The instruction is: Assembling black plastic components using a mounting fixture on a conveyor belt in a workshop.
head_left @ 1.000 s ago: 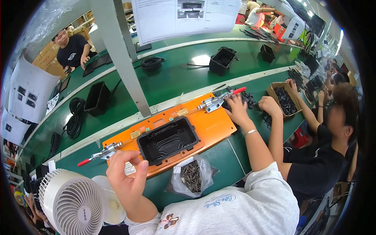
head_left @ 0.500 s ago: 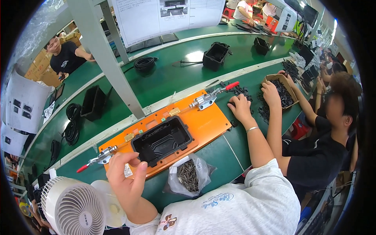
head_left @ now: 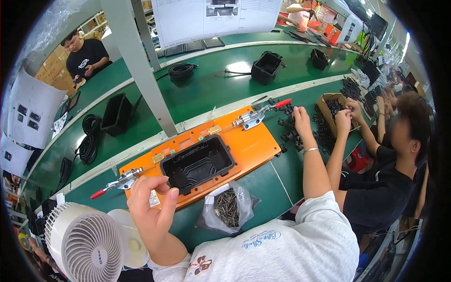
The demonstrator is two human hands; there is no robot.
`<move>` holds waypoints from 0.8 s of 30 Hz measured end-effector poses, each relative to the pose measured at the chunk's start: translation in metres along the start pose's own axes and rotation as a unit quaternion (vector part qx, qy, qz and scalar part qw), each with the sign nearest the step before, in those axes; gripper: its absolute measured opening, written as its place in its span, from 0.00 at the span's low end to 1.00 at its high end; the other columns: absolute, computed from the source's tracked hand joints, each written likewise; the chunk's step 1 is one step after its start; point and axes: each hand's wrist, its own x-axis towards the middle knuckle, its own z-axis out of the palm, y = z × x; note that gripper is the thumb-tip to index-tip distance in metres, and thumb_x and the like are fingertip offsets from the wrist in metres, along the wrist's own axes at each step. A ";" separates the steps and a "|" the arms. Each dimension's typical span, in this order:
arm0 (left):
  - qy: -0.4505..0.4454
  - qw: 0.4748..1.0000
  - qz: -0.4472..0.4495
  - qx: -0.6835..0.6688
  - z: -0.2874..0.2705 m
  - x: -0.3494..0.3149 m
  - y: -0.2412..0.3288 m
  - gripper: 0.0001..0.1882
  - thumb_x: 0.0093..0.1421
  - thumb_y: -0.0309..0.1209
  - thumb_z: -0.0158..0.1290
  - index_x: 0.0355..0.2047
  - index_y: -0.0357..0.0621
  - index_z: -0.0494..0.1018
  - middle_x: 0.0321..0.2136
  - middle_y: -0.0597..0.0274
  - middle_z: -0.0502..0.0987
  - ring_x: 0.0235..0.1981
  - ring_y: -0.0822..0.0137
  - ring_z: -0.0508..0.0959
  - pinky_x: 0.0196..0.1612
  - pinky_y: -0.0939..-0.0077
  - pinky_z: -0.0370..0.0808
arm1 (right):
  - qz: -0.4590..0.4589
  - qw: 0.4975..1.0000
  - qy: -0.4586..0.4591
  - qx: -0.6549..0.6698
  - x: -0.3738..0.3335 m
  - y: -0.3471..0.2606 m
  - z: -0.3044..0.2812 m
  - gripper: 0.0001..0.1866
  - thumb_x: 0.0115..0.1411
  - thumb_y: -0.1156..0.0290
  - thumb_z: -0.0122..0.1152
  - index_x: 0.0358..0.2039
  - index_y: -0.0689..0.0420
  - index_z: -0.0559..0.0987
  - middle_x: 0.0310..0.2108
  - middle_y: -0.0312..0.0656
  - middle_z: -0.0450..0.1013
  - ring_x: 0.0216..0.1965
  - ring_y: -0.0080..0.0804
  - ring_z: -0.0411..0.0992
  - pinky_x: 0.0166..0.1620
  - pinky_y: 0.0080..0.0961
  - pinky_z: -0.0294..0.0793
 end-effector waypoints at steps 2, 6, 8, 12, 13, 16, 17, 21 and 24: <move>-0.004 1.000 -0.002 -0.007 0.002 0.001 0.000 0.12 0.46 0.26 0.62 0.31 0.38 0.74 0.20 0.62 0.72 0.24 0.66 0.71 0.34 0.73 0.64 | 0.018 0.996 0.006 0.090 0.001 0.006 -0.006 0.18 0.67 0.58 0.48 0.30 0.61 0.71 0.25 0.44 0.71 0.29 0.36 0.70 0.36 0.29 0.68; -0.008 1.000 -0.009 -0.006 0.003 0.002 -0.003 0.12 0.46 0.26 0.62 0.31 0.38 0.74 0.20 0.62 0.72 0.24 0.66 0.71 0.34 0.73 0.64 | 0.199 0.895 -0.011 0.399 -0.007 -0.024 -0.021 0.13 0.66 0.59 0.48 0.31 0.55 0.72 0.25 0.36 0.71 0.26 0.25 0.65 0.28 0.25 0.64; -0.013 1.000 -0.012 -0.009 0.005 0.002 -0.003 0.12 0.46 0.26 0.63 0.31 0.38 0.74 0.21 0.62 0.73 0.25 0.66 0.71 0.34 0.73 0.64 | 0.217 0.837 -0.047 0.500 -0.015 -0.042 -0.029 0.10 0.65 0.61 0.48 0.33 0.52 0.72 0.28 0.35 0.71 0.24 0.22 0.61 0.25 0.22 0.61; -0.072 0.997 -0.023 -0.020 0.023 0.002 -0.001 0.12 0.46 0.27 0.63 0.31 0.40 0.74 0.21 0.63 0.73 0.25 0.66 0.73 0.35 0.72 0.64 | 0.186 0.708 -0.203 0.650 -0.049 -0.110 -0.019 0.09 0.63 0.62 0.48 0.36 0.53 0.72 0.31 0.38 0.69 0.22 0.23 0.58 0.25 0.20 0.58; -0.105 0.994 -0.025 -0.026 0.029 0.002 -0.001 0.11 0.47 0.28 0.63 0.30 0.41 0.75 0.21 0.64 0.73 0.25 0.66 0.73 0.35 0.72 0.64 | 0.180 0.699 -0.224 0.655 -0.058 -0.127 -0.014 0.09 0.63 0.62 0.48 0.35 0.54 0.72 0.31 0.38 0.69 0.22 0.22 0.58 0.25 0.20 0.59; -0.154 0.987 0.006 -0.042 0.044 0.002 -0.003 0.11 0.48 0.30 0.64 0.30 0.42 0.74 0.21 0.65 0.73 0.25 0.66 0.74 0.36 0.71 0.63 | 0.151 0.703 -0.269 0.641 -0.074 -0.167 -0.002 0.08 0.63 0.64 0.48 0.34 0.54 0.70 0.31 0.38 0.69 0.23 0.22 0.59 0.27 0.20 0.59; -0.152 0.988 0.004 -0.038 0.047 0.002 -0.002 0.11 0.48 0.30 0.64 0.30 0.42 0.74 0.21 0.65 0.73 0.25 0.66 0.74 0.36 0.71 0.63 | 0.159 0.708 -0.268 0.634 -0.078 -0.178 0.002 0.07 0.63 0.66 0.48 0.34 0.55 0.69 0.30 0.37 0.69 0.24 0.22 0.59 0.28 0.19 0.59; -0.165 0.985 0.049 -0.024 0.050 0.001 -0.001 0.11 0.48 0.29 0.64 0.30 0.41 0.75 0.20 0.66 0.73 0.22 0.70 0.73 0.31 0.75 0.65 | 0.049 0.881 -0.204 0.424 -0.079 -0.178 0.025 0.02 0.62 0.73 0.48 0.33 0.56 0.68 0.26 0.37 0.66 0.24 0.22 0.59 0.28 0.21 0.62; -0.165 0.985 0.040 -0.023 0.045 0.003 -0.006 0.11 0.48 0.30 0.64 0.30 0.41 0.75 0.20 0.66 0.72 0.22 0.70 0.73 0.31 0.75 0.65 | -0.121 0.970 -0.168 0.129 -0.086 -0.173 0.030 0.02 0.62 0.75 0.48 0.33 0.59 0.67 0.25 0.38 0.66 0.25 0.25 0.62 0.31 0.22 0.64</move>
